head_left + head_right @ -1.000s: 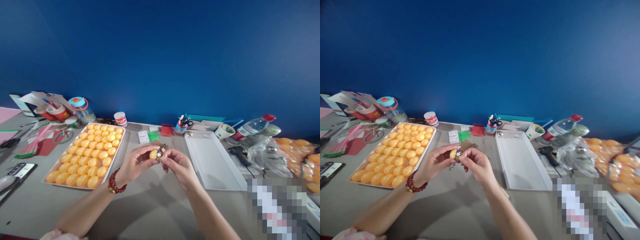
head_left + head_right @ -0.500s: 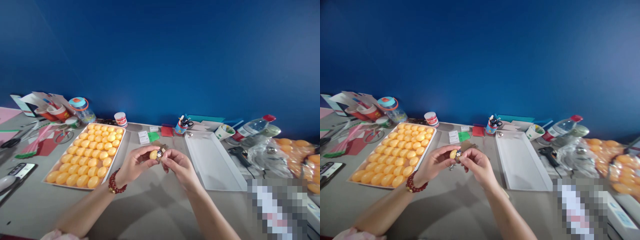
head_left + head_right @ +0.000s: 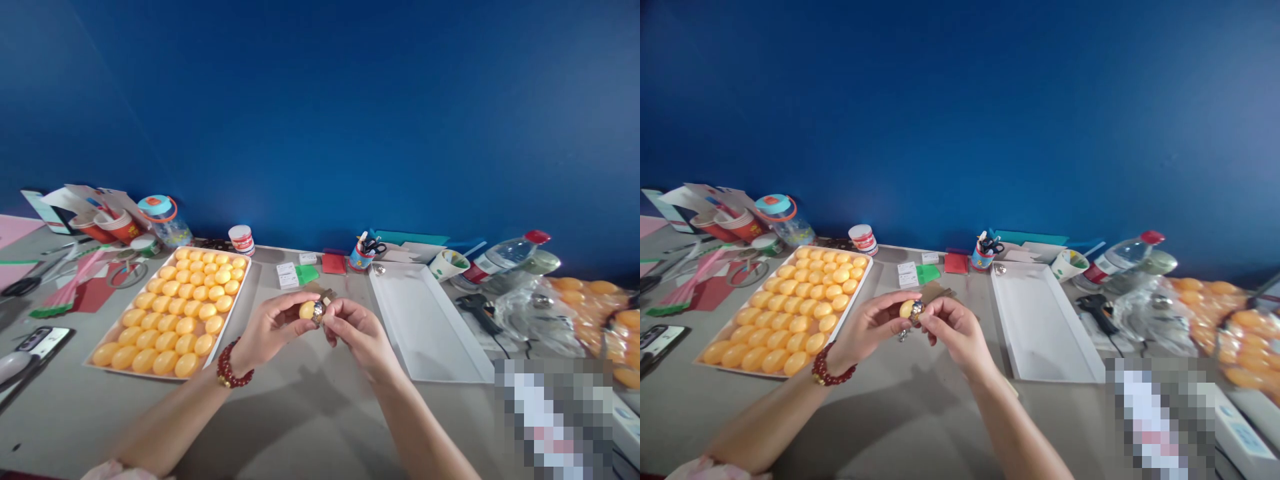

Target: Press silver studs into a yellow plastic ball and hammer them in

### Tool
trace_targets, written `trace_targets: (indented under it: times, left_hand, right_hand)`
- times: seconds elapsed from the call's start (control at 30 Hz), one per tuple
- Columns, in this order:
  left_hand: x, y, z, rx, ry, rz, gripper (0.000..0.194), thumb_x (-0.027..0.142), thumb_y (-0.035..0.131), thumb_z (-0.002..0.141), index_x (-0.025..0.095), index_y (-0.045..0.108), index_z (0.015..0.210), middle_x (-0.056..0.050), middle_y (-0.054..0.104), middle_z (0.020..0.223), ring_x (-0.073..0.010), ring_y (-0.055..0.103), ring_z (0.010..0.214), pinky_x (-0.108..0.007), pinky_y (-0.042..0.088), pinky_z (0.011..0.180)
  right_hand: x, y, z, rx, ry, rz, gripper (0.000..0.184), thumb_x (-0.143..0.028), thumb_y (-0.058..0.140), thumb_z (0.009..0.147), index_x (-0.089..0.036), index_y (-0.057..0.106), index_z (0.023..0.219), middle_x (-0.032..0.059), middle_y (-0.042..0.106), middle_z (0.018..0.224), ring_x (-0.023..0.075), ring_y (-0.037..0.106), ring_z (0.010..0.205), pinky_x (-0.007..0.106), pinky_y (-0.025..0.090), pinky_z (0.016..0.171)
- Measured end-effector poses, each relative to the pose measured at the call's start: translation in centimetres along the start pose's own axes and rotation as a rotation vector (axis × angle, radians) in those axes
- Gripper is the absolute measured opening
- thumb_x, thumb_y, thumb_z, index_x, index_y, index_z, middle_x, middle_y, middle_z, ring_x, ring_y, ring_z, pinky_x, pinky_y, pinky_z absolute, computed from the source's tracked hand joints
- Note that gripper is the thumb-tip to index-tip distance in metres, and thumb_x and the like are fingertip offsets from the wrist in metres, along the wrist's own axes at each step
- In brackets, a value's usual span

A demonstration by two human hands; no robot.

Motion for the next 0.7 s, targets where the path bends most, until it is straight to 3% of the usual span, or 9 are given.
trace_targets:
  times: [0.3, 0.7]
  left_hand:
    - [-0.25, 0.01, -0.03, 0.006, -0.025, 0.006, 0.040, 0.028, 0.076, 0.082, 0.017, 0.068, 0.120, -0.011, 0.073, 0.107, -0.0166, 0.068, 0.081, -0.023, 0.058, 0.067]
    - [0.29, -0.09, -0.27, 0.008, 0.038, 0.134, 0.035, 0.027, 0.073, 0.084, 0.017, 0.068, 0.118, -0.011, 0.072, 0.108, -0.0173, 0.068, 0.084, -0.024, 0.060, 0.070]
  right_hand:
    - [-0.19, 0.02, 0.01, 0.010, -0.007, -0.034, 0.029, -0.043, 0.077, 0.079, -0.018, 0.063, 0.075, -0.0008, 0.058, 0.064, 0.0120, 0.048, 0.058, 0.024, 0.040, 0.053]
    - [0.29, -0.05, 0.04, -0.004, 0.003, -0.021, 0.028, -0.043, 0.077, 0.079, -0.018, 0.064, 0.077, -0.0004, 0.059, 0.068, 0.0112, 0.048, 0.058, 0.024, 0.041, 0.054]
Point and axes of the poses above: each hand's wrist, its own z-axis towards the middle knuckle, its own y-axis out of the palm, x = y × z, the point moved 7 cm from there along z, towards the middle knuckle
